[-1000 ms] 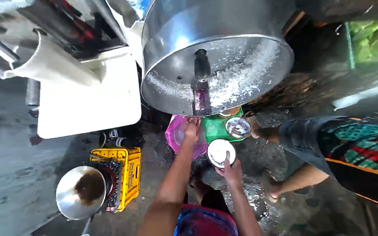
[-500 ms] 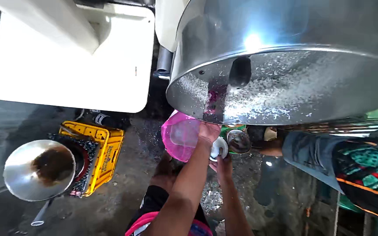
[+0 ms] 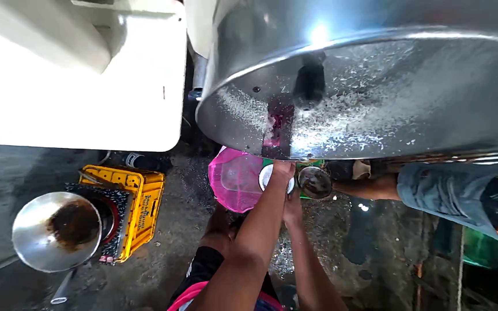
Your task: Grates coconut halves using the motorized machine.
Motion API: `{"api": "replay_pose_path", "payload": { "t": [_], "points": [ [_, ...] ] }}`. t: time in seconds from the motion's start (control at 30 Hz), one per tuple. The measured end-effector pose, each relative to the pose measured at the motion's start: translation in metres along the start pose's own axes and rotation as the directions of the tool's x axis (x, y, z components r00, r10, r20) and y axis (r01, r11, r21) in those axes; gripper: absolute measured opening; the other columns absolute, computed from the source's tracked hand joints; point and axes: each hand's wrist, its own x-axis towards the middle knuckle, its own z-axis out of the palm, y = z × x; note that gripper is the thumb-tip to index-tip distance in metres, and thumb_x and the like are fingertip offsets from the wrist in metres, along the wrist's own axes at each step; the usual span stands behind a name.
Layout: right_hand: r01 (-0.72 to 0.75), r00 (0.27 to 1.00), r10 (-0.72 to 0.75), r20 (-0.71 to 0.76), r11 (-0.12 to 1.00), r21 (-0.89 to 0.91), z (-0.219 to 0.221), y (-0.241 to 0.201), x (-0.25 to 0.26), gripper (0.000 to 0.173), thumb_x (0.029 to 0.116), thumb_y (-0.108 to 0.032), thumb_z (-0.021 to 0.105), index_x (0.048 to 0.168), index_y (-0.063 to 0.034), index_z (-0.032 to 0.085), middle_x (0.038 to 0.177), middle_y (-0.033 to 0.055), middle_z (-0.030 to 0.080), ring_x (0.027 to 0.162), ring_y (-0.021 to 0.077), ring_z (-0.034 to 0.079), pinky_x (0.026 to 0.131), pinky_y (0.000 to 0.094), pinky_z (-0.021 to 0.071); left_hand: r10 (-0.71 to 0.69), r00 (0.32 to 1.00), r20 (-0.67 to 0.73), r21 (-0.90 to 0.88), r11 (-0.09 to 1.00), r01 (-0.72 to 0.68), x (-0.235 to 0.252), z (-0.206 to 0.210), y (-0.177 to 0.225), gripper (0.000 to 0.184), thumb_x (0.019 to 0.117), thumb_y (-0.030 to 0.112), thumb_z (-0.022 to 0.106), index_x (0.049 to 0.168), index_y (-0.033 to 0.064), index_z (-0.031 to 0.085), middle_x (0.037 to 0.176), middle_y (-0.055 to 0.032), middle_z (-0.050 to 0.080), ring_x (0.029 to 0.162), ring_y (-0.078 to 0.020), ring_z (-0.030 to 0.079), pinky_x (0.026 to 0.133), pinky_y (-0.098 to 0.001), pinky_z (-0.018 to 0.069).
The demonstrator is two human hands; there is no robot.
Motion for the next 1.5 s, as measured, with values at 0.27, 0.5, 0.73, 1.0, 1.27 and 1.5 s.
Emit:
{"api": "replay_pose_path", "payload": {
  "t": [0.27, 0.5, 0.73, 1.0, 1.27, 1.5],
  "points": [
    [0.086, 0.994, -0.091, 0.059, 0.992, 0.089, -0.009, 0.016, 0.001, 0.066, 0.1045, -0.030, 0.058, 0.157, -0.0004, 0.031, 0.125, 0.0216, 0.068, 0.112, 0.0312, 0.069, 0.102, 0.0479, 0.0543, 0.264, 0.950, -0.169, 0.206, 0.952, -0.228, 0.013, 0.023, -0.034, 0.027, 0.1110, 0.022, 0.032, 0.131, 0.0121, 0.048, 0.108, -0.0079, 0.058, 0.085, -0.0165, 0.056, 0.073, -0.0344, 0.0519],
    [0.188, 0.973, -0.139, -0.183, 0.941, 0.280, 0.021, 0.035, 0.000, 0.066, 0.1002, -0.021, 0.063, 0.158, -0.0083, 0.034, 0.127, 0.0230, 0.065, 0.097, 0.0386, 0.072, 0.080, 0.0567, 0.0611, 0.222, 0.975, -0.004, 0.275, 0.938, -0.212, 0.010, 0.016, -0.015, 0.016, 0.1115, 0.022, 0.035, 0.105, 0.0171, 0.049, 0.083, 0.0012, 0.055, 0.072, -0.0069, 0.058, 0.069, -0.0202, 0.0550],
    [0.166, 0.985, -0.135, -0.104, 0.899, 0.404, 0.013, 0.034, 0.009, 0.064, 0.1033, -0.036, 0.058, 0.159, -0.0165, 0.035, 0.134, 0.0188, 0.058, 0.092, 0.0334, 0.072, 0.073, 0.0516, 0.0622, 0.249, 0.962, 0.116, 0.322, 0.906, -0.273, 0.034, 0.009, -0.007, 0.022, 0.1101, 0.022, 0.031, 0.095, 0.0165, 0.047, 0.076, 0.0030, 0.053, 0.060, -0.0007, 0.053, 0.060, -0.0105, 0.0483],
    [0.179, 0.980, -0.200, 0.012, 0.900, 0.397, -0.010, 0.032, 0.029, 0.048, 0.1060, -0.033, 0.051, 0.150, -0.0139, 0.049, 0.132, 0.0171, 0.062, 0.096, 0.0309, 0.072, 0.079, 0.0474, 0.0620, -0.027, 0.934, 0.356, 0.462, 0.874, -0.151, 0.039, -0.009, 0.012, 0.020, 0.1121, 0.025, 0.031, 0.102, 0.0183, 0.046, 0.087, 0.0062, 0.056, 0.075, 0.0061, 0.055, 0.068, -0.0052, 0.0465],
    [0.076, 0.943, -0.183, 0.277, 0.931, 0.357, -0.043, 0.028, 0.042, 0.044, 0.1056, -0.033, 0.051, 0.146, -0.0150, 0.053, 0.132, 0.0158, 0.064, 0.105, 0.0336, 0.070, 0.086, 0.0510, 0.0593, 0.049, 0.964, 0.263, 0.226, 0.968, -0.111, 0.022, 0.005, 0.006, 0.023, 0.1078, 0.018, 0.034, 0.096, 0.0133, 0.053, 0.082, 0.0040, 0.061, 0.077, 0.0012, 0.064, 0.063, -0.0105, 0.0512],
    [0.133, 0.931, -0.214, 0.295, 0.953, 0.271, -0.059, 0.023, 0.052, 0.030, 0.1056, -0.025, 0.049, 0.127, -0.0086, 0.063, 0.111, 0.0170, 0.069, 0.098, 0.0351, 0.071, 0.078, 0.0522, 0.0597, -0.040, 0.954, 0.297, 0.134, 0.991, 0.000, 0.012, 0.005, 0.012, 0.019, 0.1012, 0.013, 0.050, 0.095, 0.0017, 0.064, 0.086, -0.0056, 0.069, 0.075, -0.0107, 0.070, 0.064, -0.0175, 0.0558]
  ]
}}
